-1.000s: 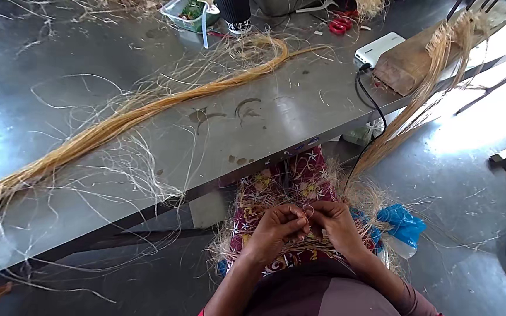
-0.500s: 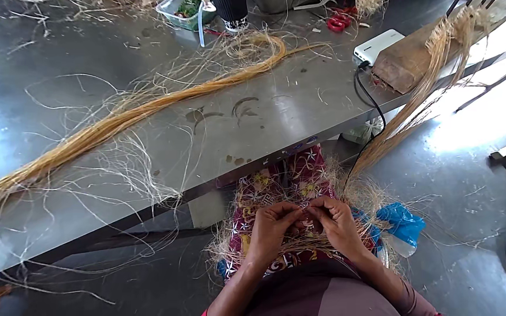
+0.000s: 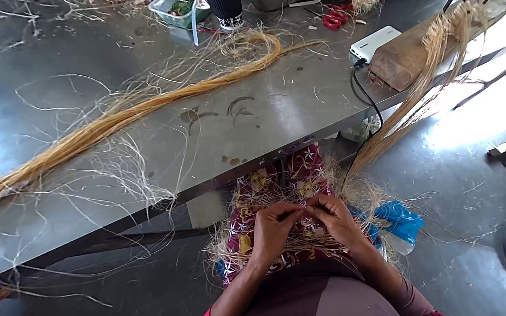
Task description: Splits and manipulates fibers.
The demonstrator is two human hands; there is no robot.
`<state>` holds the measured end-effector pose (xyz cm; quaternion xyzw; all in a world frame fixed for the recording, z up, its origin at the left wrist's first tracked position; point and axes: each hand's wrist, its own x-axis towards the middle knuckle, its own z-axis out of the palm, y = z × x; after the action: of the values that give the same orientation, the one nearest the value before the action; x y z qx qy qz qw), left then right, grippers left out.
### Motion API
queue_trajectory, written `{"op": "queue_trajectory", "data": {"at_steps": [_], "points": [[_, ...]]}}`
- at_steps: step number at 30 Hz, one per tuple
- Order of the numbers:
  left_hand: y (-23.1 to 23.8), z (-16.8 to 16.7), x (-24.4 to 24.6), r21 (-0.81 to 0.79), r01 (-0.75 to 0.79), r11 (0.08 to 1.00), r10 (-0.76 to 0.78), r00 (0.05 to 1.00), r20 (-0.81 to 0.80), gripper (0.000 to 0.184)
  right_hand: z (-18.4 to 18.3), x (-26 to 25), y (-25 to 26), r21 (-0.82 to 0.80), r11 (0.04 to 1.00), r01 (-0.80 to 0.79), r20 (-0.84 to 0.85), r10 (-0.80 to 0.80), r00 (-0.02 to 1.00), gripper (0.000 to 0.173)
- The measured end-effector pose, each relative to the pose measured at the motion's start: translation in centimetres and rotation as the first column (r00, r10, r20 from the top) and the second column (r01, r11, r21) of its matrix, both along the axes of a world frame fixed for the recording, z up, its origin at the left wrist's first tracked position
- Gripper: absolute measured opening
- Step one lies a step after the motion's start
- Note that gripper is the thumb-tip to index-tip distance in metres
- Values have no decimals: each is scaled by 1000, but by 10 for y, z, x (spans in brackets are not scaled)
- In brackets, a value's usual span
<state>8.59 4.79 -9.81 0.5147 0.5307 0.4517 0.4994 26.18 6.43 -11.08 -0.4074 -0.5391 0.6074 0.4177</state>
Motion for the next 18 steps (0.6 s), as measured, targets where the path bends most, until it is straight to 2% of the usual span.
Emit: {"op": "queue_trajectory", "data": {"at_steps": [4, 7, 11, 14, 16, 18], "points": [[1, -3, -1, 31, 33, 999, -33, 999, -12, 9, 4, 5, 5, -178, 983, -41, -53, 32, 998, 16], [3, -1, -1, 11, 41, 999, -41, 999, 5, 13, 10, 7, 7, -230, 972, -49, 15, 54, 998, 15], [5, -2, -2, 9, 84, 996, -84, 996, 27, 24, 15, 8, 11, -245, 966, -81, 112, 111, 988, 13], [6, -2, -4, 24, 119, 993, -119, 993, 13, 15, 18, 6, 13, -238, 966, -97, 195, 146, 970, 11], [8, -2, -4, 5, 113, 994, -113, 993, 17, 10, 17, 5, 12, -205, 977, -64, 208, 108, 972, 5], [8, -2, -4, -27, 99, 995, -99, 995, 32, 9, 14, 5, 9, -146, 989, -26, 170, 51, 984, 12]]}}
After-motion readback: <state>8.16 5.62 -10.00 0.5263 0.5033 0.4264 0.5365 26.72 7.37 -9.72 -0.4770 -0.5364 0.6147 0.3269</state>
